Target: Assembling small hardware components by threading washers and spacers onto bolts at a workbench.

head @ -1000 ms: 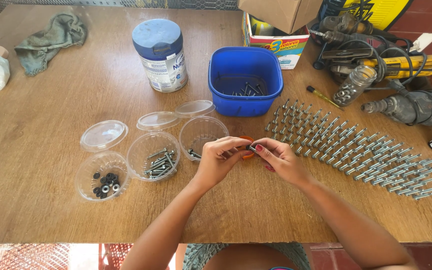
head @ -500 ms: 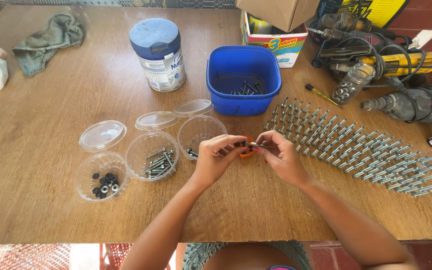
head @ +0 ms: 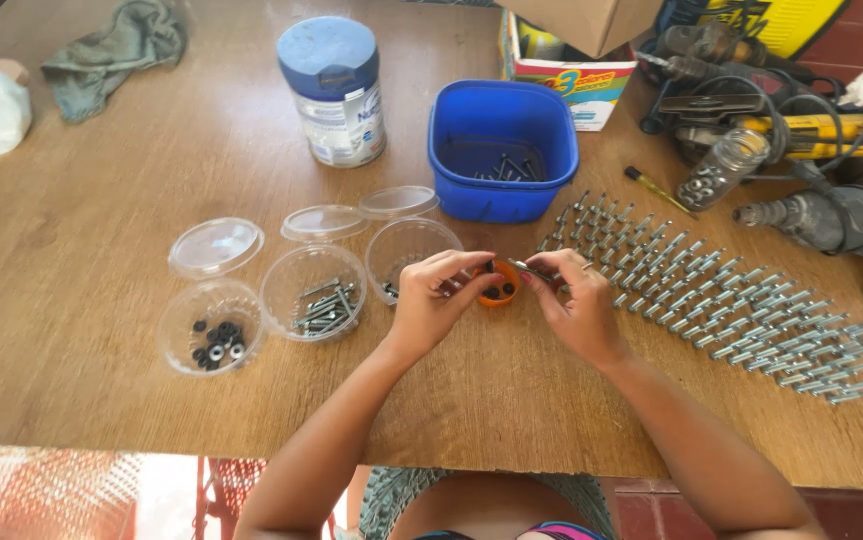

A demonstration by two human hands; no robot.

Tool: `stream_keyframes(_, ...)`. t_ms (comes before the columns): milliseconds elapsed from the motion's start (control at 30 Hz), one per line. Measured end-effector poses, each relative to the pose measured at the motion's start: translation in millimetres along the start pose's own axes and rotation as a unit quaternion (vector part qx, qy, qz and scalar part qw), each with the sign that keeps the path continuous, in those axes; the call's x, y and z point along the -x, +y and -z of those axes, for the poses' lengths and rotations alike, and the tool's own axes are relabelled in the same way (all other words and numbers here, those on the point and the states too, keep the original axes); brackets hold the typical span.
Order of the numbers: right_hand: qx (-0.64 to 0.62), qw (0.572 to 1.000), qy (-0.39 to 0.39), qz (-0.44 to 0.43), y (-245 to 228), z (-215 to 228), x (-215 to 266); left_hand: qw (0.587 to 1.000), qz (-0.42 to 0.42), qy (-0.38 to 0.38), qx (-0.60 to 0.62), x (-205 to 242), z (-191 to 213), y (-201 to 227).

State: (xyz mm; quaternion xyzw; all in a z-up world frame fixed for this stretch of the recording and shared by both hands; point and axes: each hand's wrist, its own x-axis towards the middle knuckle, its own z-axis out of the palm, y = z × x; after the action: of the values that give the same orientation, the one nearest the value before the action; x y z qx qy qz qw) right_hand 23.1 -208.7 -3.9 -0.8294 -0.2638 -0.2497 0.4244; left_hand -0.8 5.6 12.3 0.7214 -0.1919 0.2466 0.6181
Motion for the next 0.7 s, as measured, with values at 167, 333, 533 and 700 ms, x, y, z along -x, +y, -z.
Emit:
stream_keyframes(167,0.001,0.999,0.005,0.036,-7.8,4.8,0.4,0.996,-0.054,0.003,-0.069,2.1,2.6,-4.6)
stream_keyframes(333,0.009,0.998,0.003,0.058,-8.3,3.9,4.1,0.980,-0.121,-0.009,-0.160,5.7,6.4,-5.5)
stream_keyframes(533,-0.001,0.999,-0.001,0.044,-11.6,2.1,6.0,0.968,-0.161,0.017,-0.193,17.8,36.3,23.7)
stream_keyframes(700,-0.034,0.998,-0.040,0.018,-29.3,-5.6,3.4,0.953,-0.127,0.059,-0.270,47.2,101.4,26.5)
